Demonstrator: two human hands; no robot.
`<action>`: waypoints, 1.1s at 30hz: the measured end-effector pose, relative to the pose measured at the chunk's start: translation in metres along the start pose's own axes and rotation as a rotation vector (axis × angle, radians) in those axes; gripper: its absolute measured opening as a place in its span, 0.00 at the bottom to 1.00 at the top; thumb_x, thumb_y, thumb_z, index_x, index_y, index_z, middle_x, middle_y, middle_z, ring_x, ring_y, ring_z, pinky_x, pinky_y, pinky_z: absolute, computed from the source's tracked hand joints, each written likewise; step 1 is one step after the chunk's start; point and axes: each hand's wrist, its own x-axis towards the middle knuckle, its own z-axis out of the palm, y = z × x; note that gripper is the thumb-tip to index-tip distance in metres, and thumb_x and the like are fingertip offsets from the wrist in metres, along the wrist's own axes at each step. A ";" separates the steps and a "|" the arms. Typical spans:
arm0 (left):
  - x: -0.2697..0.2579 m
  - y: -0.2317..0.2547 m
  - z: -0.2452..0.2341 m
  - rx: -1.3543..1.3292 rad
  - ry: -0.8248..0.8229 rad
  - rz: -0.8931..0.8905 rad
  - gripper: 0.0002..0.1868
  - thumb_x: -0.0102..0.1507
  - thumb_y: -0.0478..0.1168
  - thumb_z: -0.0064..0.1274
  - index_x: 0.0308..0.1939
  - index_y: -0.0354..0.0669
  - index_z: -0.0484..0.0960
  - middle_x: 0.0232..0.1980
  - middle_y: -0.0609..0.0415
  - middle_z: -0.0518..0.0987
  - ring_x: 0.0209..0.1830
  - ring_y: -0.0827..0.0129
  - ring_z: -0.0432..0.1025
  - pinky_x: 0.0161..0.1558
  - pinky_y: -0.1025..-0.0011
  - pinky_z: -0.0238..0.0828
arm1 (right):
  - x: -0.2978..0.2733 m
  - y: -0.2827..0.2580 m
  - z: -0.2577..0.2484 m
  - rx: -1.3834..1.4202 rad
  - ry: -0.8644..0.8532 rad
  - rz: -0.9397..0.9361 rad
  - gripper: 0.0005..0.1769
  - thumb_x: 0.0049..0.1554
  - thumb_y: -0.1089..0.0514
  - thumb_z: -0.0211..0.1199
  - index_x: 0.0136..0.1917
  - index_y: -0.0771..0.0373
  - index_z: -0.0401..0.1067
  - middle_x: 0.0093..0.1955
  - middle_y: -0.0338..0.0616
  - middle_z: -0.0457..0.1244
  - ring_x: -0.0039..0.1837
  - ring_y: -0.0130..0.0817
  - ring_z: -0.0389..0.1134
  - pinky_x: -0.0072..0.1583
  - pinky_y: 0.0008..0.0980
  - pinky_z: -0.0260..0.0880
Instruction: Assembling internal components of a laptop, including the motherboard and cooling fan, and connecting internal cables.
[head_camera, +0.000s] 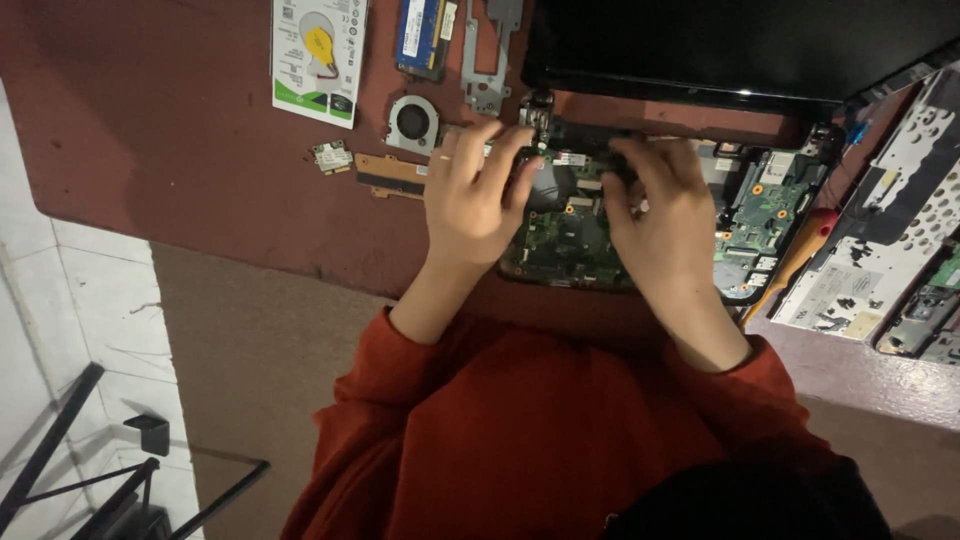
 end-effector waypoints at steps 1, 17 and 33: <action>-0.001 0.000 -0.002 0.001 0.001 0.000 0.09 0.65 0.47 0.52 0.46 0.52 0.81 0.44 0.59 0.70 0.31 0.69 0.67 0.29 0.73 0.66 | 0.002 0.002 0.004 0.000 0.000 -0.002 0.11 0.58 0.72 0.64 0.56 0.74 0.74 0.45 0.49 0.59 0.38 0.45 0.68 0.36 0.34 0.69; 0.004 -0.003 0.001 0.197 0.127 0.190 0.07 0.65 0.40 0.48 0.41 0.49 0.82 0.44 0.55 0.71 0.31 0.67 0.70 0.28 0.73 0.62 | 0.021 0.004 0.054 -0.290 0.235 -0.453 0.05 0.58 0.61 0.63 0.47 0.57 0.79 0.47 0.41 0.61 0.48 0.39 0.62 0.49 0.40 0.59; 0.001 -0.002 -0.001 0.257 0.082 0.221 0.09 0.65 0.40 0.46 0.38 0.44 0.81 0.40 0.53 0.72 0.30 0.67 0.70 0.27 0.73 0.64 | 0.031 -0.012 0.047 -0.120 0.264 -0.391 0.04 0.59 0.68 0.64 0.44 0.62 0.78 0.44 0.41 0.60 0.46 0.38 0.59 0.51 0.38 0.56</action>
